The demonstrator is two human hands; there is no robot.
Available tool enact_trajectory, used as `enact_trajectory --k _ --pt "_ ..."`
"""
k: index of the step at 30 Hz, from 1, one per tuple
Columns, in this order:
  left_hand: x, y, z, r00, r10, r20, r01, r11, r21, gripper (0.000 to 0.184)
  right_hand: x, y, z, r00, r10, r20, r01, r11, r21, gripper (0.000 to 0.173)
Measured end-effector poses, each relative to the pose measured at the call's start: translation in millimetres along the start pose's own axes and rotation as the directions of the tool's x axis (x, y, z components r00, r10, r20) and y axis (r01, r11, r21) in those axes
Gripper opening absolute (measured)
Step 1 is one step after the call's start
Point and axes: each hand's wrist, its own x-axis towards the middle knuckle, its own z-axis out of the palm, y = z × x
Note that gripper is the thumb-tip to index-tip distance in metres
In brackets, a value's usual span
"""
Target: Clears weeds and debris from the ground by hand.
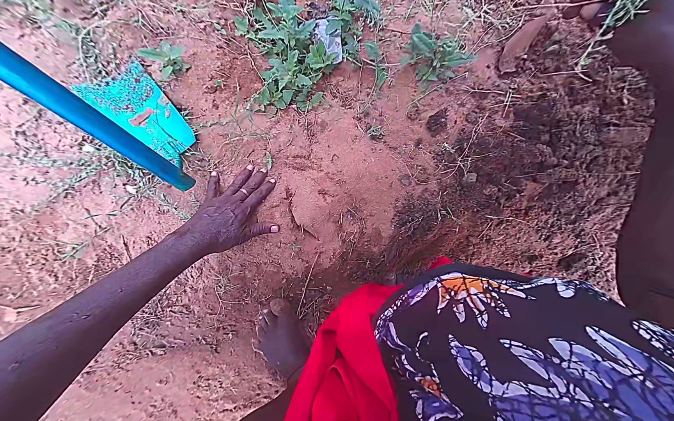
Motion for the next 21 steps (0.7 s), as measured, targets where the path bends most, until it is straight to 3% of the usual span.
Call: enact_trajectory --k 2,5,7,10,14,18,21 --pt "0.0 0.7 -2.0 1.0 -0.001 0.003 0.001 1.0 0.002 0.103 -26.3 7.3 4.6 0.999 -0.032 0.035 0.027 0.988 0.149 0.031" --pt "0.5 1.2 -3.1 1.0 -0.003 0.012 0.003 1.0 0.0 0.102 -53.9 -4.0 53.6 0.955 -0.171 0.242 0.075 0.929 0.363 0.015" --pt "0.9 2.4 -4.3 0.999 -0.014 0.03 0.014 1.0 -0.003 0.101 -61.5 -8.7 88.0 0.911 -0.234 0.339 0.091 0.917 0.388 0.018" --pt "0.5 3.6 -5.3 1.0 -0.014 0.021 0.014 1.0 0.003 0.1 -68.2 -21.0 115.2 0.899 -0.126 0.419 0.027 0.972 0.234 0.028" --pt "0.3 5.4 -6.5 0.999 -0.034 0.031 0.034 0.999 0.0 0.099 -70.9 -41.8 120.1 0.893 0.067 0.445 -0.048 0.997 -0.054 0.033" --pt "0.7 5.9 -7.7 0.999 -0.036 0.038 0.036 0.999 0.008 0.098 -76.0 -47.0 123.0 0.904 0.118 0.412 -0.061 0.987 -0.15 0.03" --pt "0.5 7.5 -8.1 0.999 -0.036 0.031 0.036 0.999 0.011 0.099 -82.2 -55.9 120.7 0.888 0.129 0.442 0.007 0.956 -0.292 0.028"
